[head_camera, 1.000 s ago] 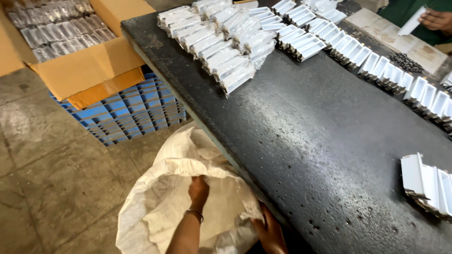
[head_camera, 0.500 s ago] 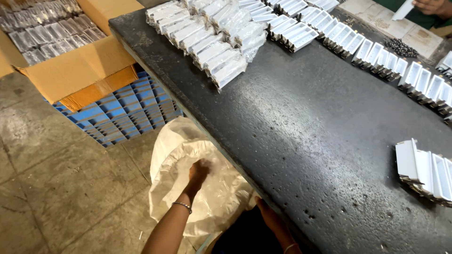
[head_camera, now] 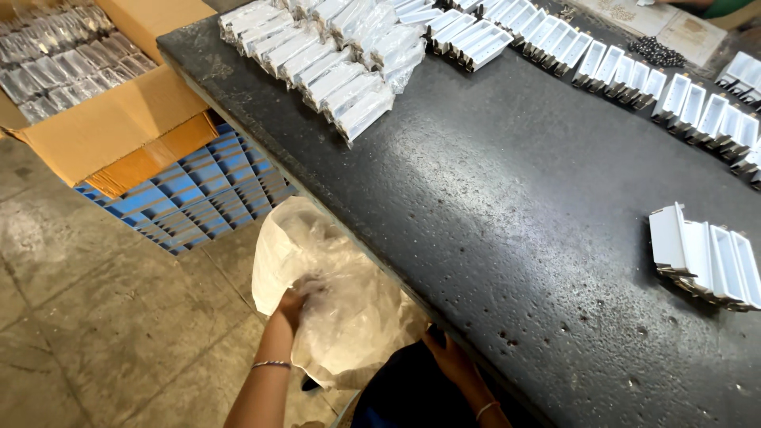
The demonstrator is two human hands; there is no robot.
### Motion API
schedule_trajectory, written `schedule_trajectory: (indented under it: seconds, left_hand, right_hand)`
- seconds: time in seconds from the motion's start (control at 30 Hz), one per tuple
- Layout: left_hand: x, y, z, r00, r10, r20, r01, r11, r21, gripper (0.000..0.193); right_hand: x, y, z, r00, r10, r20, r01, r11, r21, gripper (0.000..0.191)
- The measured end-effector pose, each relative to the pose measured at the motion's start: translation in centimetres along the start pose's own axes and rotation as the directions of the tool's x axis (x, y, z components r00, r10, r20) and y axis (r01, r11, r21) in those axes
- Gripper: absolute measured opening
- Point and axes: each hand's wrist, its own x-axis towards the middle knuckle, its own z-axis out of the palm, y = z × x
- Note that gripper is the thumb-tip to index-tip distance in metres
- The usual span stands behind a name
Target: The person picks up small white rectangular components from a table and wraps each one individually in a piece of clear plastic film. The wrapped items are then placed into a larger white sack on the floor.
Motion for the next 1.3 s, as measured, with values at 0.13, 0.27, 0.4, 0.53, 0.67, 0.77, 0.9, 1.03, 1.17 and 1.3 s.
schedule_trajectory:
  seconds: [0.13, 0.27, 0.4, 0.53, 0.67, 0.77, 0.9, 1.03, 1.17, 1.3]
  left_hand:
    - [-1.6, 0.6, -1.9, 0.997, -0.054, 0.052, 0.059, 0.993, -0.105, 0.047]
    - [-4.1, 0.8, -3.5, 0.992, -0.015, 0.128, 0.044, 0.974, -0.222, 0.047]
    - [-6.7, 1.6, -4.3, 0.976, 0.036, 0.216, 0.033, 0.951, -0.308, 0.048]
    - [-8.8, 3.5, -3.0, 0.949, 0.055, 0.309, 0.056, 0.938, -0.341, 0.049]
    - [-8.4, 6.0, 1.5, 0.911, 0.062, 0.408, 0.092, 0.933, -0.348, 0.050]
    - [-6.9, 7.1, 6.8, 0.869, 0.048, 0.493, 0.141, 0.930, -0.340, 0.051]
    - [-3.0, 6.7, 18.2, 0.774, -0.012, 0.633, 0.247, 0.926, -0.284, 0.053]
    - [-1.2, 3.9, 30.0, 0.626, -0.150, 0.765, 0.372, 0.920, -0.124, 0.054]
    - [-1.0, 1.3, 39.1, 0.506, -0.289, 0.813, 0.431, 0.901, 0.051, 0.056]
    - [-0.5, 0.9, 45.4, 0.467, -0.393, 0.792, 0.468, 0.870, 0.156, 0.057]
  right_hand:
    - [-0.2, 0.4, -0.1, 1.000, -0.003, 0.022, 0.002, 1.000, 0.018, 0.053]
    - [-1.3, -1.1, -1.2, 0.982, -0.104, 0.158, 0.087, 0.990, 0.107, 0.038]
    - [-4.9, -4.4, -3.9, 0.918, -0.081, 0.389, 0.027, 0.989, 0.143, 0.036]
    - [-8.2, -8.2, -7.3, 0.786, -0.125, 0.606, 0.032, 0.986, 0.162, 0.038]
    - [-9.7, -11.1, -11.4, 0.800, -0.204, 0.565, -0.033, 0.924, 0.380, 0.045]
    - [-11.0, -12.3, -14.9, 0.930, -0.253, 0.267, 0.037, 0.787, 0.616, 0.053]
    - [-12.2, -11.4, -21.5, 0.977, -0.157, -0.142, 0.209, 0.606, 0.767, 0.072]
    - [-13.7, -7.2, -24.8, 0.916, -0.209, -0.342, 0.389, 0.264, 0.882, 0.070]
    - [-15.6, -0.2, -26.5, 0.879, 0.148, -0.454, 0.423, 0.197, 0.884, 0.042]
    - [-18.4, 6.7, -29.4, 0.591, 0.557, -0.584, 0.526, 0.282, 0.802, 0.018]
